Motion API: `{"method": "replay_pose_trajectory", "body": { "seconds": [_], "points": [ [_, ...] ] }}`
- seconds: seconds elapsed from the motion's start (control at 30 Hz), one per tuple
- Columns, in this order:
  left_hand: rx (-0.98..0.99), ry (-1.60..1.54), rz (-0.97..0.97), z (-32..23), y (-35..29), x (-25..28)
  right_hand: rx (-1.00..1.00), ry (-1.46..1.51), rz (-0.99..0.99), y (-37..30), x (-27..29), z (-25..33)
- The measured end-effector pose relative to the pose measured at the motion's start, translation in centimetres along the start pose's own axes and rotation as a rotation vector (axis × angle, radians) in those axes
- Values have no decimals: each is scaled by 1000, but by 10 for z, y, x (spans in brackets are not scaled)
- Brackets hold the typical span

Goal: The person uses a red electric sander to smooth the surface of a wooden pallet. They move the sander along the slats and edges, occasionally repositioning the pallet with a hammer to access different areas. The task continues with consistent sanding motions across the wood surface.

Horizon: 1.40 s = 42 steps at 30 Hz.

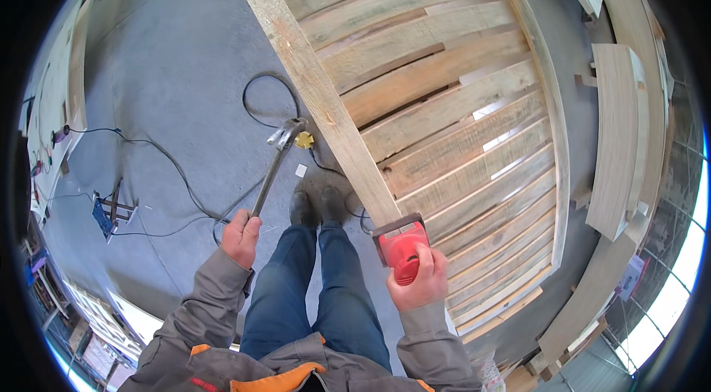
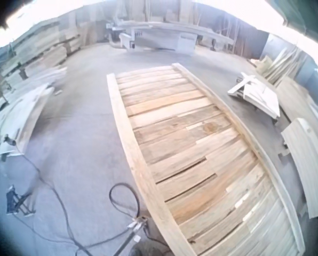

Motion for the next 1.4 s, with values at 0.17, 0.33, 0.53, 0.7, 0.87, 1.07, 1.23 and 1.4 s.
{"method": "replay_pose_trajectory", "body": {
  "seconds": [0.17,0.33,0.53,0.7,0.87,1.07,1.23,1.4],
  "points": [
    [10,-88,-79,-24,38,9,45,-20,-23,59,-4,18],
    [-123,-87,-211,-56,92,24,89,28,-25,112,-12,40],
    [-116,1,-216,-49,102,28,79,54,9,97,-14,40],
    [-130,95,-109,-75,79,20,46,72,6,95,-12,33],
    [-145,-23,-191,-71,89,26,47,68,-2,103,-12,29],
    [-216,-118,-400,-91,134,58,30,74,18,105,-9,32],
    [-207,85,-361,-72,149,42,39,94,14,106,-12,31],
    [-147,-182,-329,-91,143,56,26,93,12,106,-11,31]
  ]
}}
Point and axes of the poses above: each hand's wrist, its own y-axis towards the middle knuckle, its own x-axis out of the back of the hand, z = x × y, the point moved 4 cm from there along y, towards the middle knuckle, and after that the axes turned 9 degrees about x, right-handed, at the moved point
